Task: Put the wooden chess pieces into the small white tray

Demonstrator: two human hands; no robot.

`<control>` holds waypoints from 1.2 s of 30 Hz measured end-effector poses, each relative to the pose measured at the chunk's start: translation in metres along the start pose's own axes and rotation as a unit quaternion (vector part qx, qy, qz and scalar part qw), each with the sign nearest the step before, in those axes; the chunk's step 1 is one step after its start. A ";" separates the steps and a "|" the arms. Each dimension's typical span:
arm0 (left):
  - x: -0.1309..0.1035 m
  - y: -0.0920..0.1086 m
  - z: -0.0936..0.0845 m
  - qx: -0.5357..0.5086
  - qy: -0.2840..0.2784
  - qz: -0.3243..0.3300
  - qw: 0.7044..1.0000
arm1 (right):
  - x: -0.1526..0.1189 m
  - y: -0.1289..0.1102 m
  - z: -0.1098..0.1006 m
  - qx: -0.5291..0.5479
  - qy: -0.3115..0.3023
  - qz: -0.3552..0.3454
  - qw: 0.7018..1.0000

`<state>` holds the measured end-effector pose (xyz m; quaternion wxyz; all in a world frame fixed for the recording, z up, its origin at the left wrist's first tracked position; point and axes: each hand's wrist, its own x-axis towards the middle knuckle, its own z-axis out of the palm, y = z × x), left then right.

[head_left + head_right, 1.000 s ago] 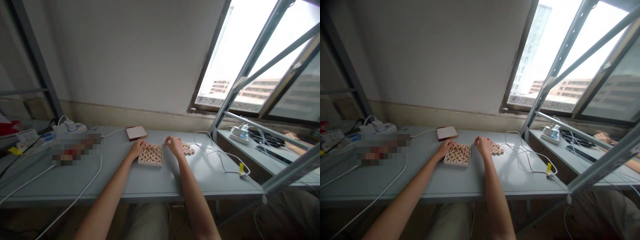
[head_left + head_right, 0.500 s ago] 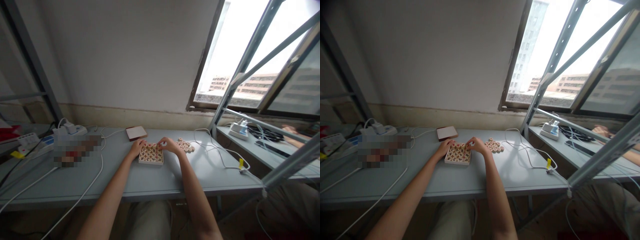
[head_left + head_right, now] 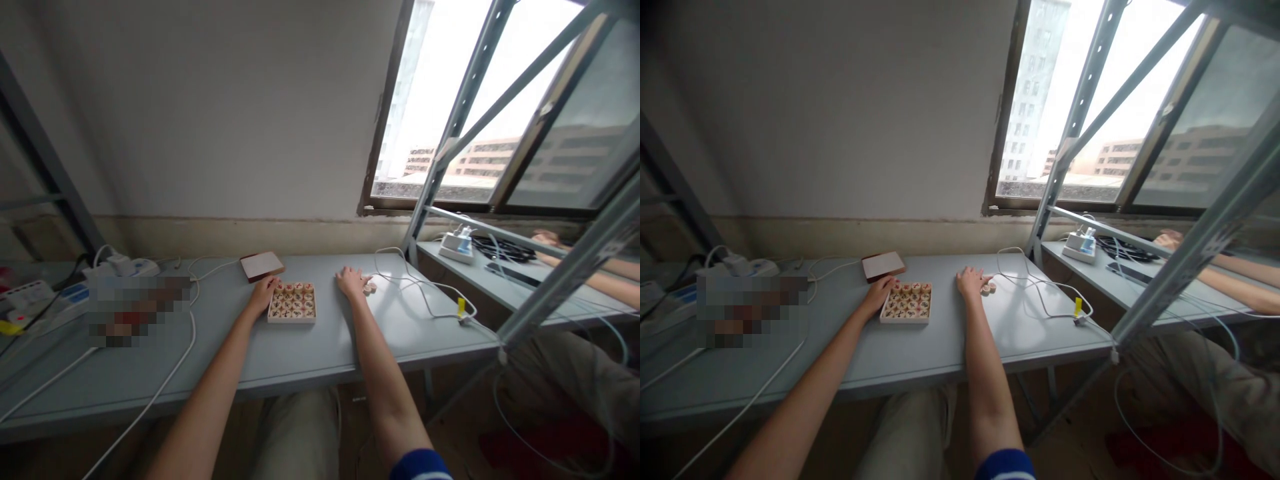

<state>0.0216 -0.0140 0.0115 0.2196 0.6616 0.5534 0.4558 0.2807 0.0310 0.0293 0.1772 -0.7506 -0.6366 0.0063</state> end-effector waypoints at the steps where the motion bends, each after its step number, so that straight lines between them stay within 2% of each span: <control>1: 0.000 0.000 -0.001 0.000 0.002 0.001 1.000 | 0.000 -0.001 0.001 0.011 0.001 -0.011 1.000; 7: -0.004 -0.003 -0.004 -0.045 0.040 -0.015 0.998 | 0.000 -0.012 0.006 0.025 0.008 -0.064 0.998; 11: -0.004 -0.003 -0.003 -0.075 0.002 -0.020 0.997 | 0.004 -0.012 0.012 0.035 0.015 -0.086 0.996; 13: -0.003 -0.002 -0.003 -0.073 0.002 -0.016 0.997 | 0.006 -0.010 0.012 0.049 0.017 -0.101 0.994; 17: -0.003 -0.001 -0.004 -0.064 0.041 -0.023 0.997 | 0.006 -0.007 0.006 0.089 0.020 -0.126 0.988; 20: -0.001 -0.003 -0.005 -0.073 0.055 -0.047 0.995 | 0.000 -0.015 -0.003 0.118 0.037 -0.138 0.983; 22: 0.001 -0.003 -0.006 -0.109 0.042 -0.055 0.992 | -0.009 -0.030 -0.009 0.155 0.055 -0.178 0.970; 23: 0.002 -0.003 -0.007 -0.130 0.030 -0.059 0.989 | -0.014 -0.039 -0.012 0.184 0.054 -0.227 0.955; 25: 0.004 -0.001 -0.009 -0.165 0.002 -0.074 0.984 | -0.027 -0.060 -0.014 0.250 -0.009 -0.353 0.901; 27: 0.005 0.000 -0.010 -0.181 -0.030 -0.087 0.979 | -0.041 -0.078 -0.015 0.284 -0.078 -0.426 0.856; 30: 0.005 0.001 -0.012 -0.181 -0.039 -0.084 0.979 | -0.059 -0.092 -0.013 0.251 -0.111 -0.453 0.848; 34: 0.005 0.002 -0.014 -0.153 0.054 -0.040 0.986 | -0.069 -0.094 -0.011 0.247 -0.096 -0.472 0.841; 36: 0.004 0.002 -0.016 -0.136 0.083 -0.032 0.987 | -0.068 -0.093 -0.011 0.270 -0.085 -0.472 0.835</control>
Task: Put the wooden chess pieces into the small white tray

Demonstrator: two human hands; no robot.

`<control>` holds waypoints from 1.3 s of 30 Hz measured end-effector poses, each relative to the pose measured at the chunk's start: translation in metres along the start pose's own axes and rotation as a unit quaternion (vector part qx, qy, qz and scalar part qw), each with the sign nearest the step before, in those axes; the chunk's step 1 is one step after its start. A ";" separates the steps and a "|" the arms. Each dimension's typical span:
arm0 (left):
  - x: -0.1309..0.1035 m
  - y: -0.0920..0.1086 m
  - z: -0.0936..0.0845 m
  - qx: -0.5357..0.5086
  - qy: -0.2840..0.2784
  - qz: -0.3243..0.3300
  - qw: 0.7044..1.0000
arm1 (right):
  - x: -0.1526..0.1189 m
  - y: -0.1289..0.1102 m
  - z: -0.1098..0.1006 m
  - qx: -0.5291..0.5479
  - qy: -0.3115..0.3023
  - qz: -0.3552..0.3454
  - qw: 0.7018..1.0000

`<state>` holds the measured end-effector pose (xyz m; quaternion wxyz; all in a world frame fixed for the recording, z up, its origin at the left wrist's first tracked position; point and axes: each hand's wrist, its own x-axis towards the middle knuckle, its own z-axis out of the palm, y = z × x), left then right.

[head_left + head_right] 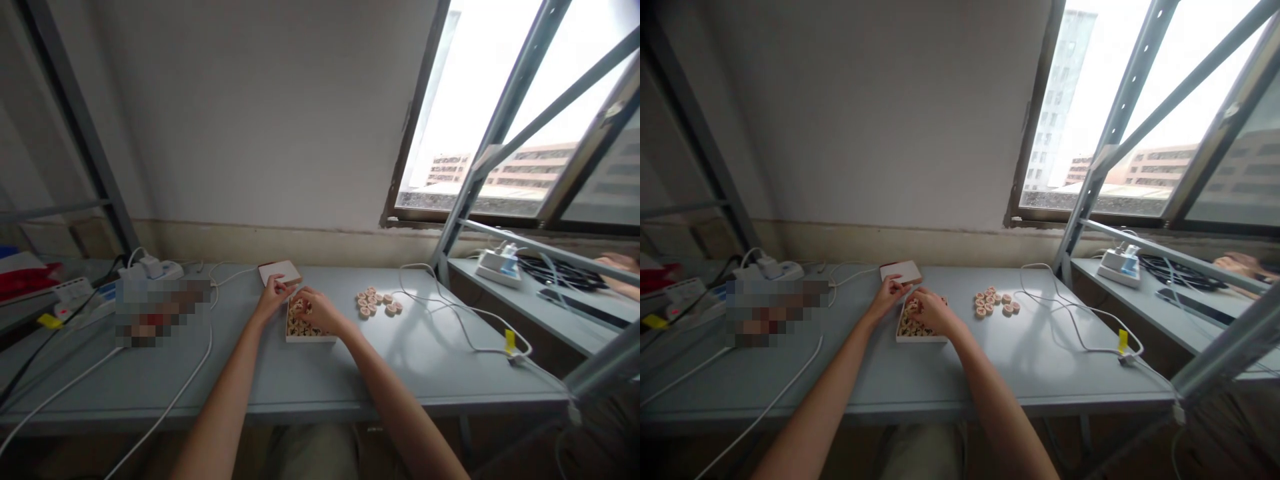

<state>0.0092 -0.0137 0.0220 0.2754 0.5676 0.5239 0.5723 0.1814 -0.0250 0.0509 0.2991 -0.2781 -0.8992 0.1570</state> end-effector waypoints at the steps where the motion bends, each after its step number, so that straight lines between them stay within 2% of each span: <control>1: -0.001 0.000 -0.001 0.010 0.004 -0.001 1.000 | 0.001 0.001 -0.001 0.008 0.010 -0.001 1.000; 4: -0.004 -0.001 -0.002 0.036 -0.027 -0.011 0.999 | 0.003 0.010 -0.011 0.025 0.025 0.012 0.999; 7: -0.009 -0.001 -0.002 0.041 -0.120 -0.024 0.992 | -0.001 0.025 -0.028 -0.053 0.077 0.084 0.992; 9: -0.012 0.001 -0.002 0.041 -0.166 -0.033 0.985 | -0.010 0.039 -0.040 -0.178 0.138 0.179 0.958; 11: -0.013 0.003 -0.003 0.047 -0.177 -0.036 0.982 | -0.021 0.053 -0.048 -0.284 0.170 0.293 0.897; 13: -0.013 0.004 -0.005 0.055 -0.175 -0.032 0.983 | -0.031 0.066 -0.052 -0.326 0.144 0.388 0.850; 15: -0.012 0.005 -0.007 0.058 -0.177 -0.030 0.982 | -0.037 0.074 -0.053 -0.325 0.095 0.430 0.837; 17: -0.011 0.005 -0.008 0.062 -0.186 -0.027 0.980 | -0.038 0.078 -0.052 -0.316 0.063 0.423 0.847; 22: -0.011 0.005 -0.006 0.037 -0.194 -0.032 0.980 | -0.033 0.076 -0.049 -0.299 0.057 0.373 0.876; 28: -0.011 0.001 0.000 0.045 -0.168 -0.032 0.984 | -0.034 0.073 -0.048 -0.297 0.075 0.380 0.873; 32: -0.011 -0.003 0.003 0.063 -0.146 -0.013 0.987 | -0.030 0.072 -0.050 -0.279 0.091 0.359 0.886; 34: -0.011 -0.003 0.004 0.070 -0.136 -0.015 0.988 | -0.024 0.068 -0.053 -0.196 0.131 0.338 0.911; 36: -0.011 -0.004 0.004 0.073 -0.134 -0.015 0.988 | -0.017 0.061 -0.055 -0.042 0.153 0.291 0.944; 37: -0.011 -0.004 0.004 0.075 -0.133 -0.014 0.988 | -0.014 0.057 -0.056 0.036 0.145 0.253 0.956; 39: -0.012 -0.004 0.004 0.077 -0.134 -0.009 0.988 | -0.010 0.046 -0.055 0.137 0.088 0.168 0.972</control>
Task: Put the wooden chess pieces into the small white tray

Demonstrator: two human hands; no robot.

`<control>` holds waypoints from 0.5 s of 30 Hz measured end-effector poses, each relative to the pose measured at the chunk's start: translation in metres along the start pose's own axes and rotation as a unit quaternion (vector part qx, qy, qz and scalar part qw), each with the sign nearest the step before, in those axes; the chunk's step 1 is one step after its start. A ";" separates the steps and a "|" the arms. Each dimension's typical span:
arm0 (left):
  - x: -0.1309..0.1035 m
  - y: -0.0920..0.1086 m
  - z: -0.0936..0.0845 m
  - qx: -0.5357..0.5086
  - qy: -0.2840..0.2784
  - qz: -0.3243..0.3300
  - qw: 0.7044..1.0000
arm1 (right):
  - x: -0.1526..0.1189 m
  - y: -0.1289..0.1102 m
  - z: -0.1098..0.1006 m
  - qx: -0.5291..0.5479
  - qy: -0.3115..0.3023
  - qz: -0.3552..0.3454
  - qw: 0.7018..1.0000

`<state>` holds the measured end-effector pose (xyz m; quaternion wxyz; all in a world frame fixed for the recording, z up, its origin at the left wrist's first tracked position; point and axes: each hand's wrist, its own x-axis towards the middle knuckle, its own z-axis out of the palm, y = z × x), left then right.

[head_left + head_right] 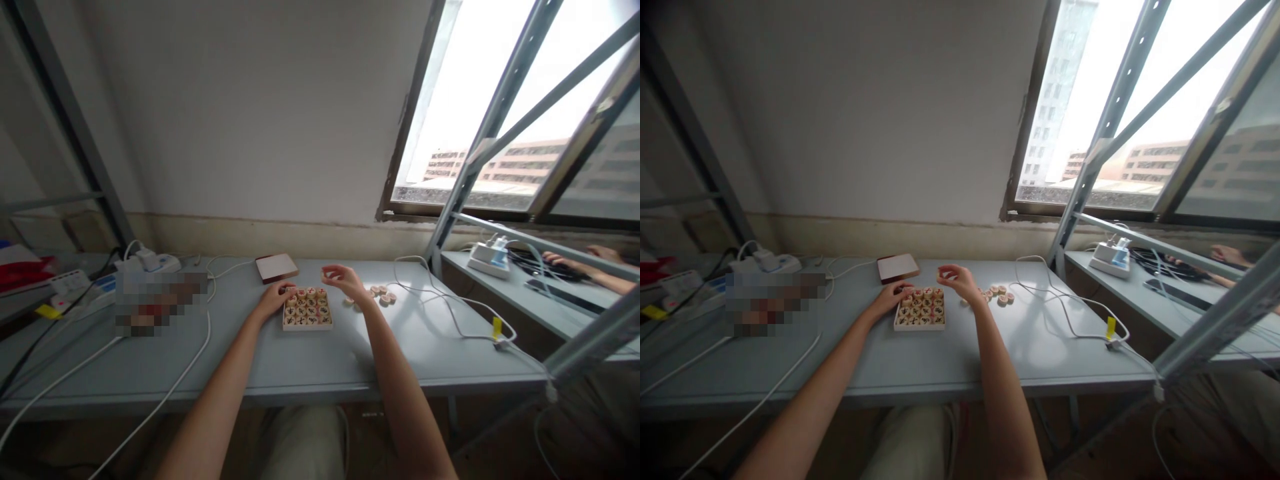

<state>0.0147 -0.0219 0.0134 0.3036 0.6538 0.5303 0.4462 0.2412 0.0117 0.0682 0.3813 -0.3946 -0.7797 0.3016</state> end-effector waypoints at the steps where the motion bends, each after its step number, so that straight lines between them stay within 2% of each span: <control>1: 0.000 0.000 0.000 0.001 0.000 0.003 1.000 | -0.001 -0.005 0.003 0.016 -0.044 -0.029 0.998; 4: 0.000 0.001 0.000 -0.006 -0.004 0.007 1.000 | -0.006 -0.018 0.015 -0.018 -0.123 -0.066 0.990; 8: 0.000 0.002 -0.001 -0.003 -0.002 -0.003 1.000 | -0.009 -0.023 0.028 -0.076 -0.117 -0.070 0.988; 15: 0.002 -0.005 0.000 0.001 0.001 0.012 1.000 | -0.009 -0.019 0.038 -0.099 -0.130 -0.089 0.983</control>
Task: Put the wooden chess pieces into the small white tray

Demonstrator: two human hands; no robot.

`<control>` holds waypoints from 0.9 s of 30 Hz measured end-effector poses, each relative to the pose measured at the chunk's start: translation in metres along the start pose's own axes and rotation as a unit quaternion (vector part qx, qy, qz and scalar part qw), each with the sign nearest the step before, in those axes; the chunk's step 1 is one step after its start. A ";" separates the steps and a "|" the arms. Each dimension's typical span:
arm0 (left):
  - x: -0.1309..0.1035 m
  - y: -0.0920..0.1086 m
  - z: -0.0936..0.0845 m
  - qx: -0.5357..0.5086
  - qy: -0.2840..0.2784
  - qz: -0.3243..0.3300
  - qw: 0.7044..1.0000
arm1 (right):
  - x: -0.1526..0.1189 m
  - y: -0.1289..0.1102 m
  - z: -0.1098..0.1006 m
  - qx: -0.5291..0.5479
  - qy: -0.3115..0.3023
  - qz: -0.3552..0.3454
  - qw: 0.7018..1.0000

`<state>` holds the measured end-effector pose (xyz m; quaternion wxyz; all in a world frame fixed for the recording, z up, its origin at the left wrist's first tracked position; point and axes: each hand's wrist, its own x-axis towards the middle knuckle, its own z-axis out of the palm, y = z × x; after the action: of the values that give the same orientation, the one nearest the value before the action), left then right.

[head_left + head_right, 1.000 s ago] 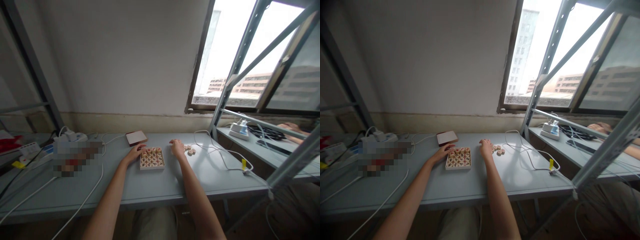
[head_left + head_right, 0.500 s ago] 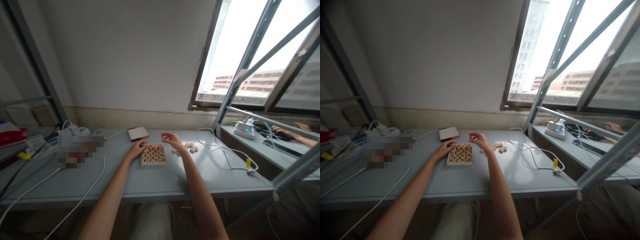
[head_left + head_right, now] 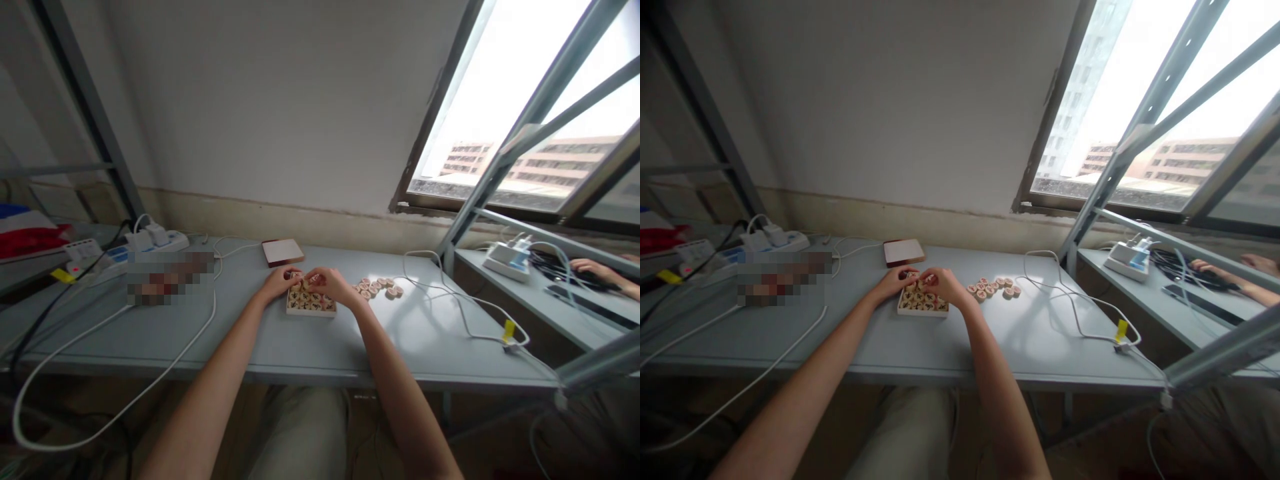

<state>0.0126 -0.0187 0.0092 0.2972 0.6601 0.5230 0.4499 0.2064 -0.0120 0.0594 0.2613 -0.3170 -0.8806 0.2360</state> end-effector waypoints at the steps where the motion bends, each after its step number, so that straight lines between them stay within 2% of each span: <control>1: 0.000 0.000 0.000 0.004 0.002 0.004 1.000 | 0.000 0.000 0.000 0.005 0.004 -0.006 1.000; 5: 0.000 0.002 -0.001 0.005 0.001 0.000 1.000 | 0.000 0.004 0.002 0.004 0.016 -0.021 1.000; 11: -0.002 0.008 -0.003 0.011 -0.003 -0.002 1.000 | 0.002 0.005 0.005 -0.019 0.002 -0.010 1.000; 16: -0.004 0.009 -0.002 0.043 -0.008 0.018 0.999 | -0.001 0.000 -0.007 -0.073 0.030 -0.010 0.997; 18: -0.005 0.009 -0.001 0.078 -0.006 0.030 0.997 | -0.012 0.002 -0.017 -0.131 0.083 0.020 0.988; 21: -0.006 0.010 -0.001 0.133 -0.008 0.040 0.990 | -0.044 0.011 -0.029 -0.228 0.173 0.080 0.955; 23: -0.006 0.010 -0.001 0.154 -0.010 0.039 0.987 | -0.071 0.020 -0.033 -0.278 0.187 0.115 0.935; 27: -0.006 0.013 0.000 0.176 -0.011 0.030 0.984 | -0.107 0.034 -0.034 -0.323 0.181 0.126 0.920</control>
<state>0.0180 -0.0277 0.0188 0.1682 0.7223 0.5708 0.3523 0.3131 -0.0534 0.0325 0.2678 -0.5302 -0.7992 -0.0922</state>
